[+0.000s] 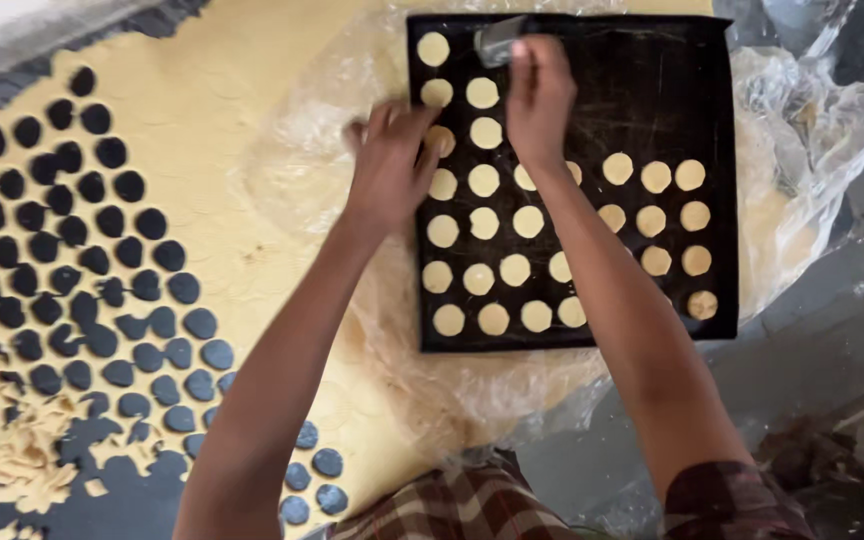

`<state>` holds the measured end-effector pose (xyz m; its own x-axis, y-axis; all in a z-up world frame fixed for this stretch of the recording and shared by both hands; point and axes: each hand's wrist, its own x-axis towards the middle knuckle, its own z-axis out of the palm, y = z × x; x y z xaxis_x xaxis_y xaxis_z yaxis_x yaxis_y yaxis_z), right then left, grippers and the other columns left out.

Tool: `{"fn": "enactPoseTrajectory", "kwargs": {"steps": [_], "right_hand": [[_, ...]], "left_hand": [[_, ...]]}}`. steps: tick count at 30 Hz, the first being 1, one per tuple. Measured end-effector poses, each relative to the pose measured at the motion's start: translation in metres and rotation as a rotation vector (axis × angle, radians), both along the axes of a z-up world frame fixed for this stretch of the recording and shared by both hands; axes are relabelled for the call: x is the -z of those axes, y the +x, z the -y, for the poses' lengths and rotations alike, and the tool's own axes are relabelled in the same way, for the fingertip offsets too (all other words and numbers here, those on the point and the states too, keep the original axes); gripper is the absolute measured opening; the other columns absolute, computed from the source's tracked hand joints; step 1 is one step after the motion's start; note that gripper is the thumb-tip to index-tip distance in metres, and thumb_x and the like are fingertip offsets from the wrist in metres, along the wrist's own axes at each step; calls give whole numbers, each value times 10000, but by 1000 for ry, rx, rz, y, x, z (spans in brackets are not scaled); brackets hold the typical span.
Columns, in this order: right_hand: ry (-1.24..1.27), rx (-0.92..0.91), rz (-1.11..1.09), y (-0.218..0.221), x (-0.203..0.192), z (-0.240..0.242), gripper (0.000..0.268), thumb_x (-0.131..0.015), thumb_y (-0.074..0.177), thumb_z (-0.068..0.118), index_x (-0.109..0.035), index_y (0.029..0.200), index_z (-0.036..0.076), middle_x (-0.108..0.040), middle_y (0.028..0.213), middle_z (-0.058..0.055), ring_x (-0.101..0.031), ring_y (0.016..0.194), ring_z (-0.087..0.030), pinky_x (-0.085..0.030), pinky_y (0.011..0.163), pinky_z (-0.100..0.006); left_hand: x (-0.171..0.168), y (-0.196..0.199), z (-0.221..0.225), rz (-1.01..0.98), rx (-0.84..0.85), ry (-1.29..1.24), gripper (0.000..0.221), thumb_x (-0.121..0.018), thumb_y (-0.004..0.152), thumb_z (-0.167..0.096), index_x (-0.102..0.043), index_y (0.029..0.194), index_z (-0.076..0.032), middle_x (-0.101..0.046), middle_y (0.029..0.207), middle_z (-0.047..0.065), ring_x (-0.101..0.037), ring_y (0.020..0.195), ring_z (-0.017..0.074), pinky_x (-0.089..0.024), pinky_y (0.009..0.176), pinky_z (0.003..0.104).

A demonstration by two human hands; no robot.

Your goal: The person cuts small circular pieces from a large sheet of dough using a metal cutter and places the individual pieces onto baking trays.

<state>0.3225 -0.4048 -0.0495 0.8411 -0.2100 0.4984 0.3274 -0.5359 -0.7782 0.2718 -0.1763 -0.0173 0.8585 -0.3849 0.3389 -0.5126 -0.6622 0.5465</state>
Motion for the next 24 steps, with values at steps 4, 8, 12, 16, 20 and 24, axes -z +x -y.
{"fn": "enactPoseTrajectory", "kwargs": {"steps": [4,8,12,16,20,24], "right_hand": [[131,95,82,7,23,30,291,-449,1179,334,-628,1121,112,-612,923,25,-582,864,-69,-517,789,-273],[411,149,-217,-55,0,56,281,-485,1154,321,-674,1082,127,-625,927,25,-539,821,-82,-410,695,-284],[495,100,-243,-115,-37,57,249,-523,1138,287,-666,1109,86,-694,1026,-4,-661,941,-88,-510,804,-266],[544,4,-254,-177,-51,9,232,-542,1135,269,-645,1133,61,-706,1039,-44,-658,940,-111,-529,854,-279],[450,-380,-460,-251,-48,-78,147,-619,1072,137,-692,1074,9,-710,1062,-68,-692,916,-117,-574,837,-284],[25,-603,-386,-295,-50,-186,145,-687,951,-15,-725,1091,-20,-732,1071,-128,-689,915,-212,-567,760,-321]], "left_hand": [[26,79,64,34,-79,86,801,-753,961,-171,-282,1601,-76,-680,1176,94,-465,1332,297,-265,1050,572],[49,117,100,-32,-132,188,1054,-839,861,-315,-106,1591,-117,-665,1222,114,-445,1320,347,-240,1103,602],[57,122,114,-83,-218,142,1050,-810,863,-214,-95,1631,-162,-644,1283,100,-461,1299,325,-262,1082,602],[41,102,82,100,-213,27,1023,-813,858,-477,-198,1600,-136,-614,1337,144,-465,1299,331,-286,997,607],[10,7,-44,134,-3,-143,774,-774,1032,-397,-335,1599,-105,-626,1360,140,-496,1309,299,-339,1037,511],[-18,-147,-199,-44,-135,-151,646,-756,1012,-268,-460,1555,-81,-666,1272,129,-549,1223,321,-359,1052,470]]}}
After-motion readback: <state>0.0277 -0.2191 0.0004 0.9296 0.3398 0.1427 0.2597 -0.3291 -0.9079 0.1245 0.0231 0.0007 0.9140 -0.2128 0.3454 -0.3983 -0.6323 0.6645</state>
